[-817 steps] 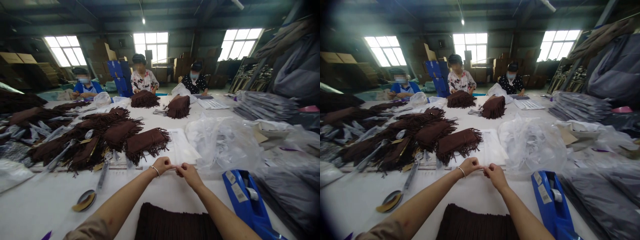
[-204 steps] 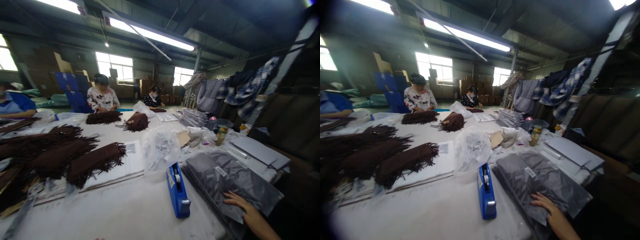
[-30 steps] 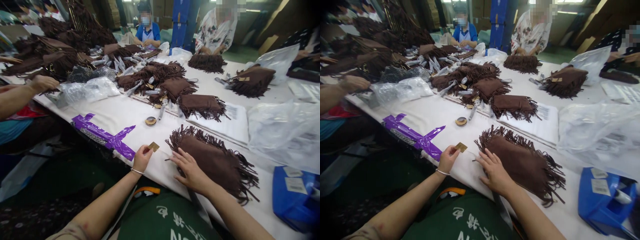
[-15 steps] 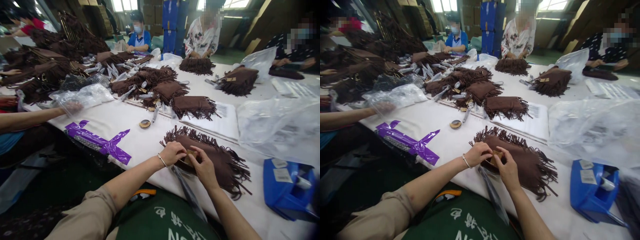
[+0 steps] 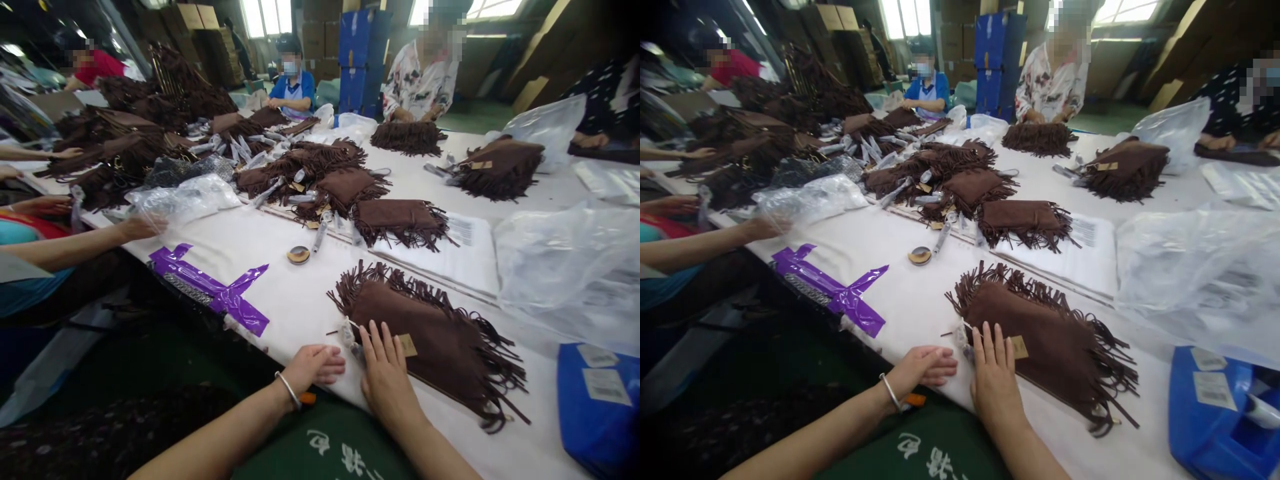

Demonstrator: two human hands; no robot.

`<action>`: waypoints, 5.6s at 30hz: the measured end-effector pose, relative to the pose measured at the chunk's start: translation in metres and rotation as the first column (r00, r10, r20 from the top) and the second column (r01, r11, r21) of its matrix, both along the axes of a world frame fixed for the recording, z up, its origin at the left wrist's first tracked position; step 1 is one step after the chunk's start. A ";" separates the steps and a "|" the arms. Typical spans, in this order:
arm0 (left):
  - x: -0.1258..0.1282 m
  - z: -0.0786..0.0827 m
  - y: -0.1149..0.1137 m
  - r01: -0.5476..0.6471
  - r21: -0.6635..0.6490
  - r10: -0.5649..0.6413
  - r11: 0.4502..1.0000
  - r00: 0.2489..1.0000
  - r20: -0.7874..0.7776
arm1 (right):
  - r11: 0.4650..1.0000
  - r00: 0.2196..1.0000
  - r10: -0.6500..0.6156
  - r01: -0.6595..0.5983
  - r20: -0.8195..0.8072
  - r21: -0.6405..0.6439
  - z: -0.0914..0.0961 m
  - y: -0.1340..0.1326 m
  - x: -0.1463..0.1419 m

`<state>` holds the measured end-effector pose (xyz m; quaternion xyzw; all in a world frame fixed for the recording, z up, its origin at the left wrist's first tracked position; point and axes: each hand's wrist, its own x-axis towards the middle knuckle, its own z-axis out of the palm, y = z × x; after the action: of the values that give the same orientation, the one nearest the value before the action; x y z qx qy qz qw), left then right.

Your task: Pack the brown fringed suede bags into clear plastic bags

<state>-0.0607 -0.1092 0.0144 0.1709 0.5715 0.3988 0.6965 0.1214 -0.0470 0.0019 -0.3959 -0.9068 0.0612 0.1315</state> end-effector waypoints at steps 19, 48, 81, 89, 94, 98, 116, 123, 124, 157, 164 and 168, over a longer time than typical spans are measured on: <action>0.016 -0.018 0.096 -0.251 0.161 0.106 0.955 0.791 0.603 | 0.986 0.986 0.168 -0.168 -0.007 -0.020 0.008 0.013 0.024; 0.148 0.005 0.103 0.993 0.030 -0.027 -0.112 0.027 -0.999 | 0.246 -0.033 -0.969 -0.230 -0.245 -0.942 -0.003 -0.062 0.183; 0.153 -0.014 0.078 0.915 0.287 0.062 -0.283 0.316 -0.947 | 0.638 -0.144 -0.770 -0.170 -0.622 -0.751 -0.001 0.043 0.161; 0.086 0.055 0.090 0.705 0.652 0.021 0.279 0.674 -0.738 | 0.918 0.893 -0.322 0.214 -0.313 -0.335 -0.001 0.043 0.111; -0.009 0.031 0.113 0.175 0.341 0.029 0.924 0.855 -0.517 | 0.876 0.834 -0.181 -0.105 -0.521 -0.471 0.015 0.009 0.138; -0.044 0.014 0.125 0.089 0.023 -0.086 0.996 0.987 -0.135 | 0.488 0.196 -0.855 -0.010 -0.480 -0.873 0.008 0.016 0.200; 0.047 -0.008 0.268 0.799 0.118 -0.788 0.589 0.536 0.302 | -0.183 0.646 -0.727 -0.509 -0.232 -0.841 0.023 0.186 0.136; 0.040 0.040 0.192 0.867 0.493 -0.629 0.067 0.420 -0.653 | 0.657 0.893 -0.019 -0.328 -0.449 -0.679 0.041 0.108 0.133; 0.038 0.039 0.175 0.870 0.493 -0.540 -0.022 0.404 -0.738 | 0.706 0.901 0.069 -0.347 -0.428 -0.618 0.037 0.090 0.132; -0.148 0.015 0.186 0.556 0.059 0.135 0.829 -0.097 -0.986 | 0.926 0.815 0.261 -0.363 -0.517 -0.105 0.037 0.058 0.094; -0.084 0.043 0.229 0.752 0.126 0.399 0.647 -0.193 -0.896 | 0.993 0.976 0.118 -0.121 -0.182 -0.005 0.016 0.088 0.057; 0.012 0.039 0.284 0.935 0.007 0.294 0.354 -0.104 -0.950 | 0.941 0.971 0.198 -0.151 -0.133 0.302 -0.029 0.096 0.049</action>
<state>-0.0489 0.1744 0.0539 0.8589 0.4994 0.1129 0.0103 0.1704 0.0493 -0.0266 -0.2839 -0.9239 -0.0290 0.2548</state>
